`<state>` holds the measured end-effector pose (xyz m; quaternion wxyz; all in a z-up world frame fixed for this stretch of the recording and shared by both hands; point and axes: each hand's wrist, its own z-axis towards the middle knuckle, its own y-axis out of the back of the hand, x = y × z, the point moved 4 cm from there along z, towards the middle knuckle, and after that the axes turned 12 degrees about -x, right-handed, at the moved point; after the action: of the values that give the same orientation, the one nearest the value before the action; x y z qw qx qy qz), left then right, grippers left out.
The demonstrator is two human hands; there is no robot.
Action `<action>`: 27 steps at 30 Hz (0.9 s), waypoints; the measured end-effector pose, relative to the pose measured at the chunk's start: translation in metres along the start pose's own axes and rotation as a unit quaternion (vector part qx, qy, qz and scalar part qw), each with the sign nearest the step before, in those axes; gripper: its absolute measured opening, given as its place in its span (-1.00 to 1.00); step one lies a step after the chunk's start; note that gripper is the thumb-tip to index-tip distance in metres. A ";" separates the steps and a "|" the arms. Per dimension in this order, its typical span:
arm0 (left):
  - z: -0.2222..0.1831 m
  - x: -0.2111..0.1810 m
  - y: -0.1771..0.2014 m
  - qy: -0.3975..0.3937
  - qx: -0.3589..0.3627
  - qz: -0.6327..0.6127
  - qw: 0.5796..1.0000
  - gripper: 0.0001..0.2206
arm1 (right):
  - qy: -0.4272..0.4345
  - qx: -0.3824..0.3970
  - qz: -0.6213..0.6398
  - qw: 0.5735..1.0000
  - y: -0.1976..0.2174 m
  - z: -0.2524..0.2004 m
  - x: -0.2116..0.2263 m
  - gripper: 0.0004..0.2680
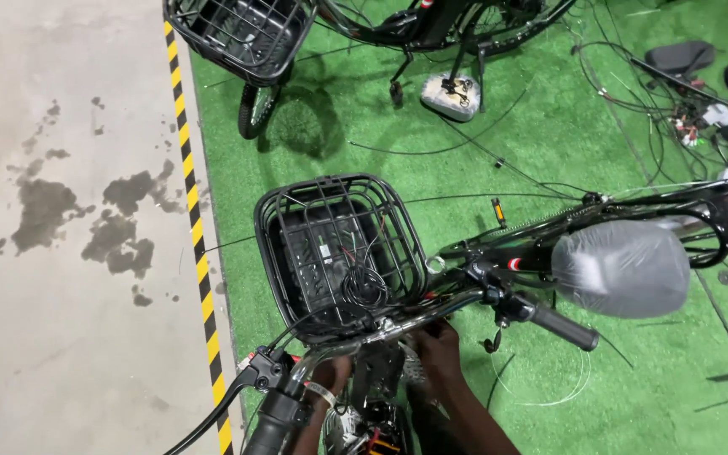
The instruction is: Threading a brake cable through the caliper and securing it on a bicycle front wheel assembly
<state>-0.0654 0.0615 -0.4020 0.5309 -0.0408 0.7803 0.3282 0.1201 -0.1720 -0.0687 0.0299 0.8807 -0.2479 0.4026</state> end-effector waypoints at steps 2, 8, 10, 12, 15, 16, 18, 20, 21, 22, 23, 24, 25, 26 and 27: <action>0.004 -0.013 -0.002 -0.021 -0.011 0.015 1.000 -0.67 | -0.031 0.005 0.011 0.999 -0.005 -0.021 0.026 -0.85; 0.019 -0.170 0.027 -0.005 -0.094 0.108 0.990 -0.75 | -0.063 -0.060 -0.127 0.988 -0.012 -0.083 0.110 -0.81; -0.007 -0.278 0.052 0.004 -0.079 0.102 0.992 -0.73 | 0.075 -0.011 -0.384 0.920 -0.008 -0.077 0.120 -0.71; -0.023 -0.350 0.072 0.016 -0.063 0.095 0.993 -0.70 | 0.118 -0.017 -0.433 0.893 -0.005 -0.065 0.125 -0.70; -0.051 -0.431 0.110 0.045 -0.040 0.085 0.995 -0.66 | 0.119 -0.021 -0.392 0.912 -0.009 -0.063 0.126 -0.74; -0.059 -0.454 0.124 0.055 -0.034 0.081 0.995 -0.64 | 0.081 -0.019 -0.292 0.953 -0.012 -0.064 0.125 -0.80; -0.061 -0.483 0.144 0.074 -0.027 0.073 0.994 -0.61 | 0.109 -0.057 -0.328 0.937 -0.004 -0.046 0.114 -0.71; -0.060 -0.502 0.163 0.092 -0.022 0.070 0.993 -0.58 | 0.135 -0.091 -0.361 0.918 -0.006 -0.050 0.116 -0.63; -0.058 -0.508 0.169 0.101 -0.020 0.068 0.992 -0.56 | 0.162 -0.094 -0.454 0.871 -0.011 -0.064 0.125 -0.57; -0.057 -0.514 0.176 0.110 -0.018 0.066 0.992 -0.54 | 0.187 -0.096 -0.541 0.814 -0.017 -0.077 0.134 -0.49; -0.050 -0.513 0.178 0.119 -0.017 0.064 0.991 -0.52 | 0.190 -0.096 -0.542 0.813 -0.022 -0.089 0.140 -0.49; -0.043 -0.512 0.179 0.128 -0.015 0.061 0.990 -0.50 | 0.227 -0.104 -0.557 0.792 -0.027 -0.100 0.149 -0.58; -0.037 -0.512 0.181 0.137 -0.014 0.059 0.989 -0.48 | 0.263 -0.111 -0.569 0.771 -0.033 -0.112 0.158 -0.66; -0.036 -0.512 0.183 0.147 -0.014 0.057 0.987 -0.46 | 0.266 -0.109 -0.571 0.769 -0.041 -0.107 0.164 -0.66; -0.037 -0.509 0.186 0.158 -0.013 0.057 0.986 -0.44 | 0.249 -0.085 -0.543 0.798 -0.046 -0.103 0.166 -0.60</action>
<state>0.0492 0.0413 0.1289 0.3809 -0.0544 0.8512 0.3571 0.1620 -0.1743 0.1276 0.3787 0.7343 0.2537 0.5030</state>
